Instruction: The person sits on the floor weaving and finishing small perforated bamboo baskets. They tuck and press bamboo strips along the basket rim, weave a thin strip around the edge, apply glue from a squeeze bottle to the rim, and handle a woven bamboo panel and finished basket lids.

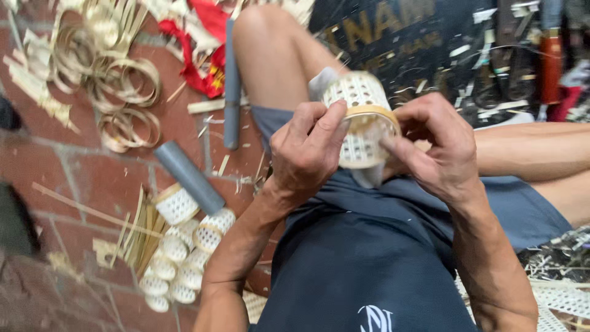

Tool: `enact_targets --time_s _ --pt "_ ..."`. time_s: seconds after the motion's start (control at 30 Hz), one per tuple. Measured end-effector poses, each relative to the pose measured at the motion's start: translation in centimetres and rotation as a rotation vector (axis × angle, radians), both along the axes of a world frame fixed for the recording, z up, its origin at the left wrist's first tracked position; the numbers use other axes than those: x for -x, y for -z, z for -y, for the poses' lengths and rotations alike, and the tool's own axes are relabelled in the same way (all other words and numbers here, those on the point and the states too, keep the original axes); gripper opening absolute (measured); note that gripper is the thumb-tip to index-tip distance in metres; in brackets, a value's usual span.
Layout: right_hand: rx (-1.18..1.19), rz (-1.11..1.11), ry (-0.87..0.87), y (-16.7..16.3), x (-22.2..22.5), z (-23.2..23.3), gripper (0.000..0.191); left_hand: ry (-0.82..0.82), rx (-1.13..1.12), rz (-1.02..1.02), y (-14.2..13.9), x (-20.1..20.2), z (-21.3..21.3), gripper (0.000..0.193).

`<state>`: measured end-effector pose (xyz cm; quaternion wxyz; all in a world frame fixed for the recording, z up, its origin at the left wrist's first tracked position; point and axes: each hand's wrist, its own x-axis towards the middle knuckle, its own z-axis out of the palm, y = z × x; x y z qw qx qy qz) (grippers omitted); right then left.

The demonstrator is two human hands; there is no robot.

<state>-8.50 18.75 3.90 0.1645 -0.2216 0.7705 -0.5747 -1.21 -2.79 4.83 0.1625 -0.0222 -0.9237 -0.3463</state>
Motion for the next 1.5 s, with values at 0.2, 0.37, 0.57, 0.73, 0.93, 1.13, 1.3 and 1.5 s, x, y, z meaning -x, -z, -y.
enact_targets --time_s 0.2,0.37,0.57,0.73,0.93,1.13,1.3,1.5 --pt "-0.118 -0.345 0.062 2.6 2.8 -3.9 0.030 0.216 -0.387 0.174 3.0 4.6 -2.6 0.031" --pt "-0.087 -0.086 0.024 4.7 0.9 -6.1 0.030 0.239 -0.351 0.257 5.0 3.7 -3.7 0.030" --pt "0.024 0.355 0.089 7.7 2.6 -6.4 0.032 0.275 -0.021 0.106 8.1 7.2 -5.0 0.026" --pt "0.115 0.503 0.156 8.8 5.4 -6.8 0.024 0.287 0.060 0.056 10.7 9.9 -6.5 0.026" --pt "0.147 0.584 0.185 9.1 8.1 -6.3 0.023 0.337 0.114 0.099 12.9 12.1 -6.7 0.027" --pt "0.136 0.583 0.197 10.8 7.9 -6.4 0.023 0.303 0.157 0.129 13.6 11.6 -6.8 0.033" --pt "0.134 0.560 0.201 12.2 6.8 -7.3 0.023 0.211 0.148 0.166 14.1 11.2 -7.6 0.031" --pt "0.279 0.561 0.386 13.3 4.7 -7.6 0.032 0.088 -0.636 0.375 14.5 10.9 -6.4 0.046"
